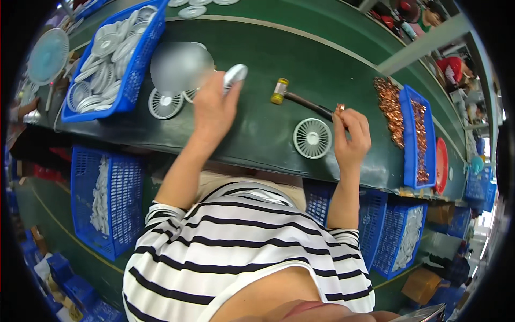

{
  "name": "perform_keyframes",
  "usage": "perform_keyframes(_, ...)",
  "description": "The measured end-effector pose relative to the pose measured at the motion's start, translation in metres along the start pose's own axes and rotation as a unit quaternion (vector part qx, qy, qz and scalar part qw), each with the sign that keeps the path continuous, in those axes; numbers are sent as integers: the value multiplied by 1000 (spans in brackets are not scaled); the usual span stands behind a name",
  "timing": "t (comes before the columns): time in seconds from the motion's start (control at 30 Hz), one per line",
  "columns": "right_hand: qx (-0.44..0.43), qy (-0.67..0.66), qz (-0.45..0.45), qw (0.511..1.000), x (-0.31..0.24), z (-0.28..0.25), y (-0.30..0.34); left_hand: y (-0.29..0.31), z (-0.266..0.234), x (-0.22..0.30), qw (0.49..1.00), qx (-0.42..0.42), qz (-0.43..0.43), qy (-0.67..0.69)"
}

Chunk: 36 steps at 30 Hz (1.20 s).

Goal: Assemble metal components onto plastic fan guards using a small hammer.

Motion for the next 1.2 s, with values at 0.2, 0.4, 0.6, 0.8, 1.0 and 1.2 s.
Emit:
perform_keyframes(0.2, -13, -58, -109, 992, -74, 17, -10, 24, 17, 28, 891, -83, -174, 411)
perform_keyframes(0.4, -44, -62, -107, 991, -94, 34, -12, 33, 22, 48, 867, -121, -167, 454)
perform_keyframes(0.6, -125, -3, -6, 992, -92, 51, -4, 54, 34, 41, 875, -135, -170, 433)
perform_keyframes(0.8, -57, -14, 93, 994, -86, 56, 11, 54, 42, 43, 786, -134, -254, 548)
perform_keyframes(1.0, -110, -54, -64, 990, -82, 38, -4, 47, 32, 49, 674, -197, -307, 643)
perform_keyframes(1.2, -236, -275, 3, 932, -51, 44, 4, 52, 41, 47, 719, -220, -293, 591)
Point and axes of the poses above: each hand's wrist, its own y-axis away from the middle knuckle, its own z-axis out of the palm, x = y × z, the point moved 5 cm from there along -y, towards the middle knuckle, and after that the axes turned 3 degrees about -x, right-handed, at the moved point
